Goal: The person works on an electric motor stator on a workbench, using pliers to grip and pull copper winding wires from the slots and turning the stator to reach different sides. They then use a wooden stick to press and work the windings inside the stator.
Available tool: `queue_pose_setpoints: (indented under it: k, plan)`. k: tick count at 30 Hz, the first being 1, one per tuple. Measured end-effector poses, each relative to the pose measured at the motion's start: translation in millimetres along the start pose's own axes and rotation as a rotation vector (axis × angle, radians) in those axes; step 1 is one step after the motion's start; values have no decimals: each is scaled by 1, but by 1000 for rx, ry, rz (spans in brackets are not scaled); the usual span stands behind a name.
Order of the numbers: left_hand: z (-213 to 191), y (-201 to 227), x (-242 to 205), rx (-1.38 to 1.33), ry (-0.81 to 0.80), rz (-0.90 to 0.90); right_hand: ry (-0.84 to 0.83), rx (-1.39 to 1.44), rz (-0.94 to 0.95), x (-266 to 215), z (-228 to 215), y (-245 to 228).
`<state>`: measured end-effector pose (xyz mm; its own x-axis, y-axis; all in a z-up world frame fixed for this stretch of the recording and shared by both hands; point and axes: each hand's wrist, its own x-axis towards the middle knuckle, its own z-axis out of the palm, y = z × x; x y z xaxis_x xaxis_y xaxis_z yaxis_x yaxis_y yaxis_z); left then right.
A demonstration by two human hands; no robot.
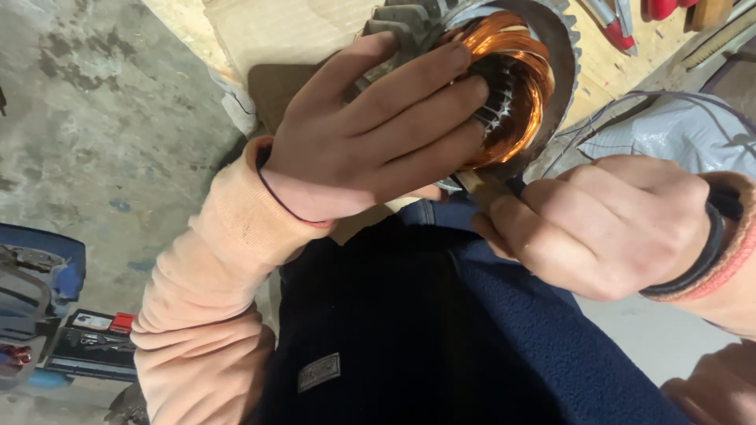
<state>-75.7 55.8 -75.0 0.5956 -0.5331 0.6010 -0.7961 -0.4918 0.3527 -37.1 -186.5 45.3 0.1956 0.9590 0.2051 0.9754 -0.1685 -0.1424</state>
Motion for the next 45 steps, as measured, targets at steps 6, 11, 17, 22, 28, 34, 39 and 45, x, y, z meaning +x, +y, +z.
queue_pose_setpoints:
  k: [6,11,17,22,28,34,39,45]
  plan:
    - [3,-1,1,-37,25,-1,-64,92,47,-1,-1,-1]
    - [-1,0,2,-58,-13,-5,-36,71,-12,-7,2,2]
    - [1,1,0,-36,-12,13,37,-58,-167,-21,8,5]
    - [0,-4,2,-68,-14,18,14,107,-16,-3,1,2]
    - [-1,-1,2,-64,-16,-2,-90,168,151,9,-7,-8]
    - [2,0,1,-68,-17,-8,-173,-41,177,8,-10,-20]
    - [2,2,1,-47,-30,-24,-136,-149,39,8,-5,-16]
    - [3,2,1,1,-11,7,-20,-255,-132,5,0,-15]
